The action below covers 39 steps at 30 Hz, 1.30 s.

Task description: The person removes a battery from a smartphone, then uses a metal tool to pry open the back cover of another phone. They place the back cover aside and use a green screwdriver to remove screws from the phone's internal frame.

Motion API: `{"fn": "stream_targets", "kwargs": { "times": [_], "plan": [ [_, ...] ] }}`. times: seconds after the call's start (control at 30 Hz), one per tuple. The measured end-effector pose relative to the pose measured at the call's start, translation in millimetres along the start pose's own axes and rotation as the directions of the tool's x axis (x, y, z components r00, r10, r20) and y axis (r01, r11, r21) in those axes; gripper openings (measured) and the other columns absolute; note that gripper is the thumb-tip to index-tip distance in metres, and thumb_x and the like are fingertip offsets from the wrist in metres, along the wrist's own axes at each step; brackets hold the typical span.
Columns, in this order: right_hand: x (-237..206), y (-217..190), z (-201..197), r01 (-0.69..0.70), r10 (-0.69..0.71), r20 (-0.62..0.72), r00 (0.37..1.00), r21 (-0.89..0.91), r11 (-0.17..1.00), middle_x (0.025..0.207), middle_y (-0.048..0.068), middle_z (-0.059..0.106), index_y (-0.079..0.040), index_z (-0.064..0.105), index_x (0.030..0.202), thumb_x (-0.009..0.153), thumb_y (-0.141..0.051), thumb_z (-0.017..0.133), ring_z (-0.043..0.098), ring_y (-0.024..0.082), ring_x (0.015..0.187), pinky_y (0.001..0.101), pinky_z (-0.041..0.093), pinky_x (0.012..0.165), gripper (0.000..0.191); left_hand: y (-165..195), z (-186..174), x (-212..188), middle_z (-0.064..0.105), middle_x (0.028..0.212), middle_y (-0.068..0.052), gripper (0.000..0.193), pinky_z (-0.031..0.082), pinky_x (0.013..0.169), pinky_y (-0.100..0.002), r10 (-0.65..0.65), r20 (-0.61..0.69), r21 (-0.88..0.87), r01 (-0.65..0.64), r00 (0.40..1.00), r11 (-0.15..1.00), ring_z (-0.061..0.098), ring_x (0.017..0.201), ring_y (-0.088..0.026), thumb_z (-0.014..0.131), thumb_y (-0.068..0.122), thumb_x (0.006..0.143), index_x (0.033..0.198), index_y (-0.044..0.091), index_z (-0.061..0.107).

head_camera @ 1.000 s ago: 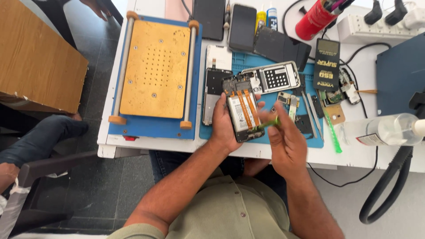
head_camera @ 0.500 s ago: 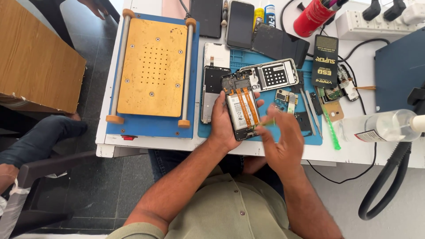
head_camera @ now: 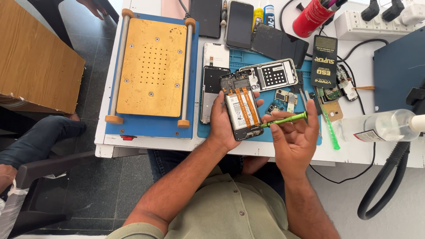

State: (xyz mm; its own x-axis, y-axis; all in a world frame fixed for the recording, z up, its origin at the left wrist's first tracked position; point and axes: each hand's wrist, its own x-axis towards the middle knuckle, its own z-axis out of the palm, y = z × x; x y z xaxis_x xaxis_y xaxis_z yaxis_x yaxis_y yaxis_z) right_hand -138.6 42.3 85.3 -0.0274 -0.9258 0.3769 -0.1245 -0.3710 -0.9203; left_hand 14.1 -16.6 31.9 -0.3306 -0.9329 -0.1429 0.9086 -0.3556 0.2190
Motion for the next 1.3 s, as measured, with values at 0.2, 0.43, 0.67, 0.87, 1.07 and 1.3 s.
{"fn": "stream_targets", "kwargs": {
  "times": [0.2, 0.43, 0.67, 0.87, 1.07, 1.3],
  "plan": [
    [-2, 4, 0, -0.015, 0.015, 0.022, 1.0, -0.011, 1.0, 0.131, 0.02, 0.063, -0.009, 0.014, 0.167, 0.106, 0.009, 0.059, 0.07, 0.028, 0.122, 0.0349, 0.061, 0.101, 0.079, 0, 1, -1, 0.057, 0.138, -0.017, 0.079, 0.061, 0.097, -0.049, 0.007, 0.011, -0.004, -0.007, 1.0, 1.0, 0.055, 0.133, -0.029, 0.026, 0.065, 0.105, 0.149, 0.002, 0.044],
    [-4, 7, -2, 0.054, -0.051, 0.039, 0.998, -0.081, 0.995, 0.133, 0.021, 0.063, -0.009, 0.014, 0.166, 0.107, 0.01, 0.057, 0.07, 0.028, 0.124, 0.0365, 0.062, 0.104, 0.076, 1, 2, 0, 0.057, 0.137, -0.017, 0.078, 0.061, 0.095, -0.049, -0.008, -0.011, 0.009, 0.008, 1.0, 1.0, 0.054, 0.133, -0.029, 0.026, 0.065, 0.104, 0.15, 0.005, 0.042],
    [-3, 7, 1, 0.184, -0.167, 0.108, 0.98, -0.177, 0.967, 0.13, 0.021, 0.065, -0.009, 0.021, 0.162, 0.106, 0.01, 0.059, 0.07, 0.028, 0.123, 0.0382, 0.063, 0.104, 0.071, 0, 0, 0, 0.056, 0.138, -0.019, 0.078, 0.06, 0.099, -0.049, 0.01, -0.01, 0.01, -0.01, 1.0, 1.0, 0.054, 0.134, -0.03, 0.027, 0.064, 0.105, 0.151, 0.003, 0.041],
    [2, 10, -1, 0.353, -0.318, 0.153, 0.936, -0.361, 0.863, 0.116, 0.016, 0.068, -0.009, 0.042, 0.148, 0.098, -0.001, 0.074, 0.072, 0.025, 0.111, 0.0341, 0.06, 0.096, 0.06, -1, 0, 1, 0.054, 0.137, -0.018, 0.074, 0.059, 0.097, -0.054, -0.004, -0.012, -0.003, 0.004, 1.0, 1.0, 0.054, 0.132, -0.029, 0.027, 0.065, 0.102, 0.15, 0.011, 0.039],
    [6, 6, -5, 0.15, -0.144, 0.173, 0.974, -0.019, 0.989, 0.126, 0.017, 0.072, -0.006, 0.048, 0.147, 0.11, -0.002, 0.062, 0.072, 0.022, 0.116, 0.0352, 0.059, 0.105, 0.04, 0, -1, 2, 0.054, 0.138, -0.02, 0.077, 0.058, 0.1, -0.054, 0.003, -0.01, -0.014, -0.004, 1.0, 1.0, 0.054, 0.132, -0.031, 0.026, 0.065, 0.105, 0.151, 0.006, 0.04],
    [13, -5, -8, 0.113, -0.097, 0.172, 0.98, -0.086, 0.99, 0.123, 0.015, 0.069, -0.006, 0.054, 0.145, 0.106, -0.001, 0.063, 0.07, 0.021, 0.117, 0.0343, 0.058, 0.103, 0.041, -1, 0, 2, 0.055, 0.138, -0.02, 0.076, 0.058, 0.1, -0.052, 0.022, -0.009, 0.027, -0.022, 1.0, 0.999, 0.055, 0.133, -0.031, 0.025, 0.063, 0.106, 0.151, 0.005, 0.042]
  ]
}}
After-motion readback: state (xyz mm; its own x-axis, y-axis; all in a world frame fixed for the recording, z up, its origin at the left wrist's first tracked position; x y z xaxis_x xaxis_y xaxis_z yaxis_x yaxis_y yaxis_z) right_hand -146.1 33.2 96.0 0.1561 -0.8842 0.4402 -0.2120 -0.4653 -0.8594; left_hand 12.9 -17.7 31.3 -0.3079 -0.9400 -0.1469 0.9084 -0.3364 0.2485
